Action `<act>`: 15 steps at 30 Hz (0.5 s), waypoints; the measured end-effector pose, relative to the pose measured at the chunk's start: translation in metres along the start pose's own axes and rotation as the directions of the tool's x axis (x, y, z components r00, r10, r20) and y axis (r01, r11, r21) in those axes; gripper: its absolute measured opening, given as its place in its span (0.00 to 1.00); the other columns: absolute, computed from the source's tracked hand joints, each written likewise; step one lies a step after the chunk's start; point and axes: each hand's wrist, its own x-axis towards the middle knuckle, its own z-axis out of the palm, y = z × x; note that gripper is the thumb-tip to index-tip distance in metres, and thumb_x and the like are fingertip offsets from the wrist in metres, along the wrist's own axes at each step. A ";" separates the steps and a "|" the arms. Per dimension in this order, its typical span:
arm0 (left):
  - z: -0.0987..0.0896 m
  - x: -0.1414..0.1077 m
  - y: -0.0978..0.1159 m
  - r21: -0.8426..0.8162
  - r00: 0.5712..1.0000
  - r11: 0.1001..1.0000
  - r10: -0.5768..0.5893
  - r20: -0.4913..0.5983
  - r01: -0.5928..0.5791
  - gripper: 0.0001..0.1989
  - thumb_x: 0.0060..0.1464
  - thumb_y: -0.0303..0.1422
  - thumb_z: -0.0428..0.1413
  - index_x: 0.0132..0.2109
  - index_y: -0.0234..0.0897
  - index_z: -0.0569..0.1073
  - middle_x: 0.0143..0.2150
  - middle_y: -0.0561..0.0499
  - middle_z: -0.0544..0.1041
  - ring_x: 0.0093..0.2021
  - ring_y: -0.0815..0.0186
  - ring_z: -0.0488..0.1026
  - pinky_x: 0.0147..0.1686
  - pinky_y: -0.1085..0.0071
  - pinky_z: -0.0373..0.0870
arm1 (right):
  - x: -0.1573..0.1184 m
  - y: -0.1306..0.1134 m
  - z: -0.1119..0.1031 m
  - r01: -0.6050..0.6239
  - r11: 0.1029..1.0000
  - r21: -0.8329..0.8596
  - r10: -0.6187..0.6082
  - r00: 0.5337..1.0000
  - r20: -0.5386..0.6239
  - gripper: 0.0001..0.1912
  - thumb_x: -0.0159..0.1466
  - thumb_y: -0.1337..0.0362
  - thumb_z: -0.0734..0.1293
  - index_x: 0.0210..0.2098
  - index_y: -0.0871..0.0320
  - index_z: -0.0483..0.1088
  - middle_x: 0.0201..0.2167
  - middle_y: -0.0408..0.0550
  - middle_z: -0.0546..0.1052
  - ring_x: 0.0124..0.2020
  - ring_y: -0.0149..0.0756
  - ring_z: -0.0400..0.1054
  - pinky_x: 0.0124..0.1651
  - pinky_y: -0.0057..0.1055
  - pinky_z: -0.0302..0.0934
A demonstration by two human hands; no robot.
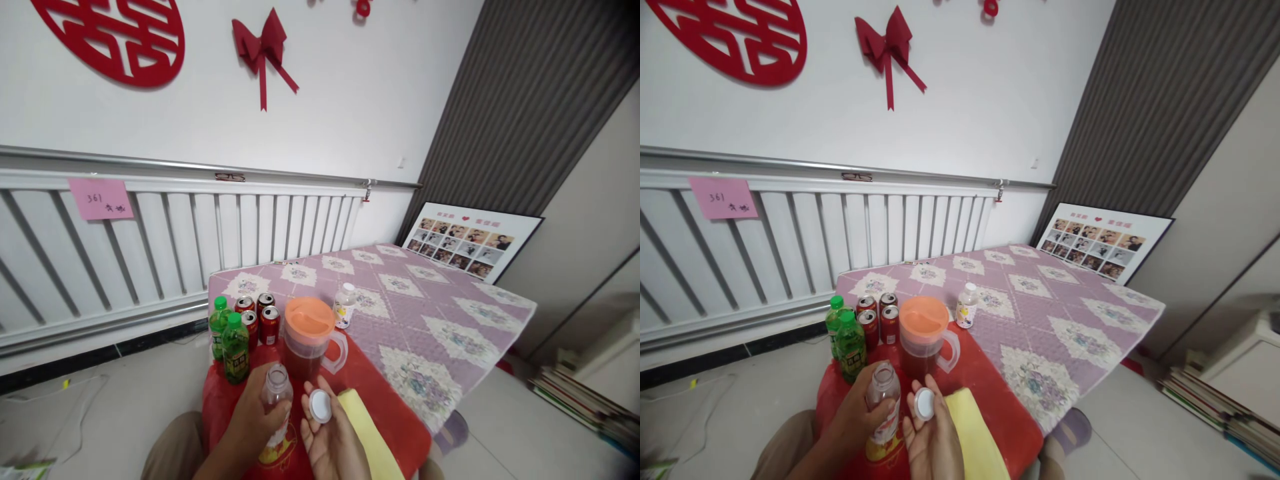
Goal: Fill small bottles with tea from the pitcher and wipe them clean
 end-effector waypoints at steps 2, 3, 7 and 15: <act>0.000 -0.001 0.002 -0.016 1.000 1.000 -0.013 0.007 0.013 0.26 0.44 0.31 0.56 0.53 0.35 0.68 0.52 0.41 0.75 0.52 0.54 0.73 0.54 0.58 0.70 | 0.000 0.000 -0.002 0.005 1.000 0.000 -0.005 1.000 0.006 0.27 0.47 0.60 0.80 0.45 0.54 0.74 0.41 0.48 0.83 0.35 0.34 0.78 0.36 0.29 0.68; 0.000 -0.002 0.003 -0.022 1.000 1.000 -0.016 0.011 0.017 0.27 0.44 0.31 0.56 0.54 0.35 0.67 0.53 0.41 0.74 0.53 0.53 0.73 0.54 0.58 0.70 | 0.000 -0.001 -0.002 0.002 1.000 0.002 -0.002 1.000 0.007 0.27 0.47 0.61 0.80 0.45 0.54 0.73 0.41 0.48 0.83 0.35 0.34 0.78 0.36 0.29 0.68; -0.002 -0.002 0.002 -0.020 1.000 1.000 -0.014 0.019 0.014 0.28 0.44 0.30 0.56 0.55 0.35 0.66 0.56 0.40 0.73 0.56 0.53 0.71 0.58 0.57 0.67 | -0.002 -0.003 -0.003 -0.021 0.999 0.031 0.021 1.000 0.010 0.28 0.47 0.64 0.81 0.45 0.56 0.73 0.41 0.49 0.83 0.35 0.34 0.78 0.36 0.29 0.69; -0.002 -0.002 -0.006 -0.034 1.000 0.999 0.013 0.001 -0.013 0.32 0.41 0.29 0.57 0.57 0.34 0.64 0.58 0.40 0.72 0.59 0.53 0.69 0.61 0.54 0.63 | -0.005 -0.006 0.001 -0.002 1.000 0.015 0.001 1.000 0.031 0.29 0.44 0.65 0.82 0.45 0.56 0.73 0.41 0.49 0.83 0.36 0.35 0.78 0.38 0.29 0.69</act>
